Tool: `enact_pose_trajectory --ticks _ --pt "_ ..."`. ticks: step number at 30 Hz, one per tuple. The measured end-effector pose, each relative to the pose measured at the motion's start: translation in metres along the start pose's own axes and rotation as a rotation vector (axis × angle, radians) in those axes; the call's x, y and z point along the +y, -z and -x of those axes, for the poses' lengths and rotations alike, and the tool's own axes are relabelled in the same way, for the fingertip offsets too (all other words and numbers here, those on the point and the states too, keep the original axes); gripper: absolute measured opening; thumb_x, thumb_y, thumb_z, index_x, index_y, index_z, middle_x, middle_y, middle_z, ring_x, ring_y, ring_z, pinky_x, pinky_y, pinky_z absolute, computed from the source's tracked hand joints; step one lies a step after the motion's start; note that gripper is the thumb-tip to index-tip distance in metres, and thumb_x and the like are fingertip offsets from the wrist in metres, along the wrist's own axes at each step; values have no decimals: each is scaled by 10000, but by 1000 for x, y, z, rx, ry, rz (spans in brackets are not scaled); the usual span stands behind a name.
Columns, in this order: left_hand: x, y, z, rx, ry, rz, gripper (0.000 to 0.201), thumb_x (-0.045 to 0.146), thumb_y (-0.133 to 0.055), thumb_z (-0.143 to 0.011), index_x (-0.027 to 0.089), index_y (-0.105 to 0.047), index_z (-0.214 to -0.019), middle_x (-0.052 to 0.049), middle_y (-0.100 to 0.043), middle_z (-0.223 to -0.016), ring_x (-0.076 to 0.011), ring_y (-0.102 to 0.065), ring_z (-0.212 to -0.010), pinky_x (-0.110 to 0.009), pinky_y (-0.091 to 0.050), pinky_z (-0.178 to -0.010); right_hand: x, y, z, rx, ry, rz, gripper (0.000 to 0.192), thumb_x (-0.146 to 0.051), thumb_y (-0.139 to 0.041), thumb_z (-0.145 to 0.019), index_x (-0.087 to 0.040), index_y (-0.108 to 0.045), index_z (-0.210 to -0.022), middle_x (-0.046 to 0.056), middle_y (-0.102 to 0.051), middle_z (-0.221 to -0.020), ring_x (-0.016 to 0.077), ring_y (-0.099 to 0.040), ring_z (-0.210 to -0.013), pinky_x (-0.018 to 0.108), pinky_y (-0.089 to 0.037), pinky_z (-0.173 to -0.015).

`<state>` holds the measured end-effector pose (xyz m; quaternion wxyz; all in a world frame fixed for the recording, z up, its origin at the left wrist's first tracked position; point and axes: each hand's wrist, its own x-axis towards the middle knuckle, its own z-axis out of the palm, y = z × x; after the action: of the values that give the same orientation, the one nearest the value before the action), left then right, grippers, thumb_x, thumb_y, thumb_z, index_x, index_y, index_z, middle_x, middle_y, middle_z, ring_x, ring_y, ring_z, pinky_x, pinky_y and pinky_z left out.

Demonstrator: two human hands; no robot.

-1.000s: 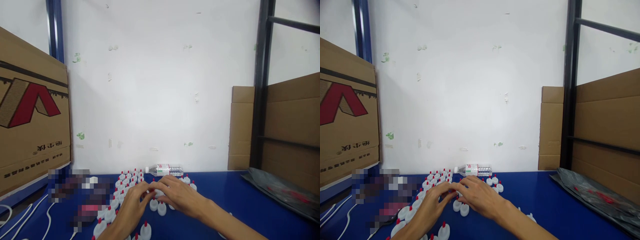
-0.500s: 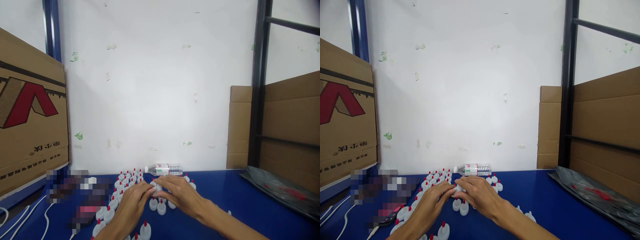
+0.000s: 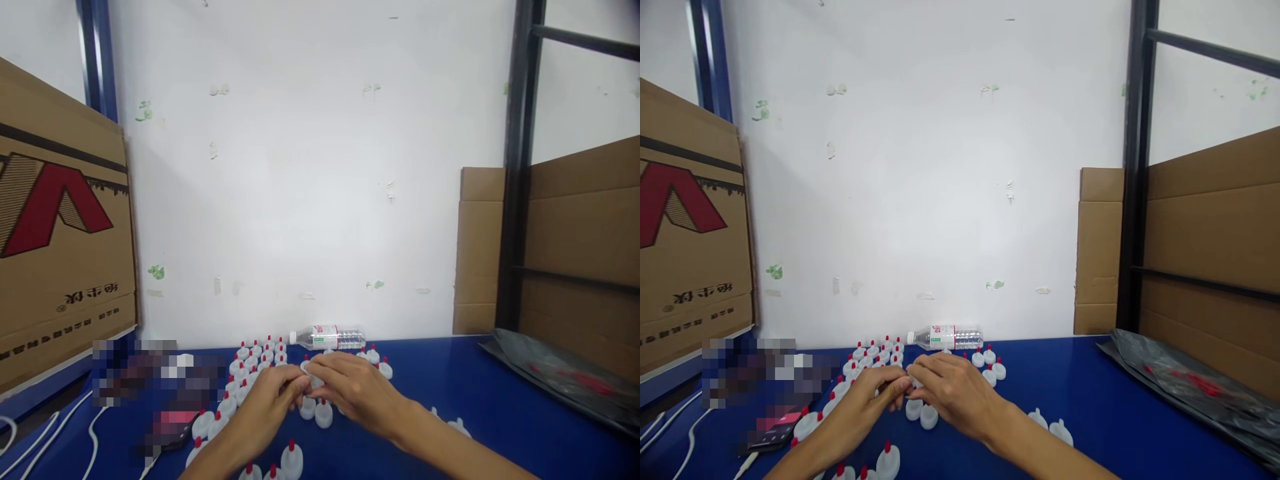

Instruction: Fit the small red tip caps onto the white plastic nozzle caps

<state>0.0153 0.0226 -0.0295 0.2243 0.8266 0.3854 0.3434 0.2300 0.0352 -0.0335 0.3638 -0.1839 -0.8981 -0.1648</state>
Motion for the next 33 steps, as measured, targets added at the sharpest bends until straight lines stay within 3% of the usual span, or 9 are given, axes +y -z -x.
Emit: enact_pose_trajectory --ticks 4,9,14,17,24,33 --pt "-15 3 -1 63 -49 -395 401 317 -331 -1073 200 -675 -903 -50 -680 -907 -231 -589 -901 -348 -423 -835 14 -1 0 -154 -192 124 234 -124 -553 -990 -213 -618 -1196 105 -663 -1272 242 -651 -1149 371 -539 -954" --pt "-31 1 -1 -11 -33 -710 322 111 -393 -1015 177 -706 -1048 -116 -671 -1083 -299 -552 -1065 -446 -419 -936 48 11 6 -98 -445 175 123 -179 -564 -982 -201 -638 -1079 108 -653 -1165 233 -658 -1000 362 -534 -839" --pt "-41 -4 -1 -65 22 -813 282 89 -466 -984 176 -716 -1081 -133 -679 -1133 -328 -565 -1092 -471 -422 -933 74 9 17 -134 -610 189 132 -220 -570 -964 -204 -698 -994 30 -690 -797 224 -661 -816 411 -453 -892" --pt "-47 -5 -2 -65 -26 -798 266 100 -475 -988 192 -723 -1023 -100 -701 -1071 -307 -570 -1072 -446 -410 -927 80 2 23 -195 -649 156 170 -210 -554 -953 -204 -724 -968 -2 -706 -680 201 -669 -726 397 -427 -917" --pt "-54 -6 -4 -99 -28 -830 267 85 -474 -981 186 -719 -946 -91 -723 -1027 -309 -582 -1051 -457 -396 -911 84 -4 29 -254 -642 133 216 -215 -535 -963 -200 -736 -1040 23 -755 -760 225 -693 -826 378 -408 -959" --pt "-58 -7 -2 -90 -30 -801 306 38 -475 -931 199 -736 -925 -104 -721 -999 -302 -590 -1029 -441 -407 -905 86 -3 32 -338 -583 160 320 -190 -448 -1007 -210 -762 -947 45 -745 -753 225 -685 -816 361 -402 -925"
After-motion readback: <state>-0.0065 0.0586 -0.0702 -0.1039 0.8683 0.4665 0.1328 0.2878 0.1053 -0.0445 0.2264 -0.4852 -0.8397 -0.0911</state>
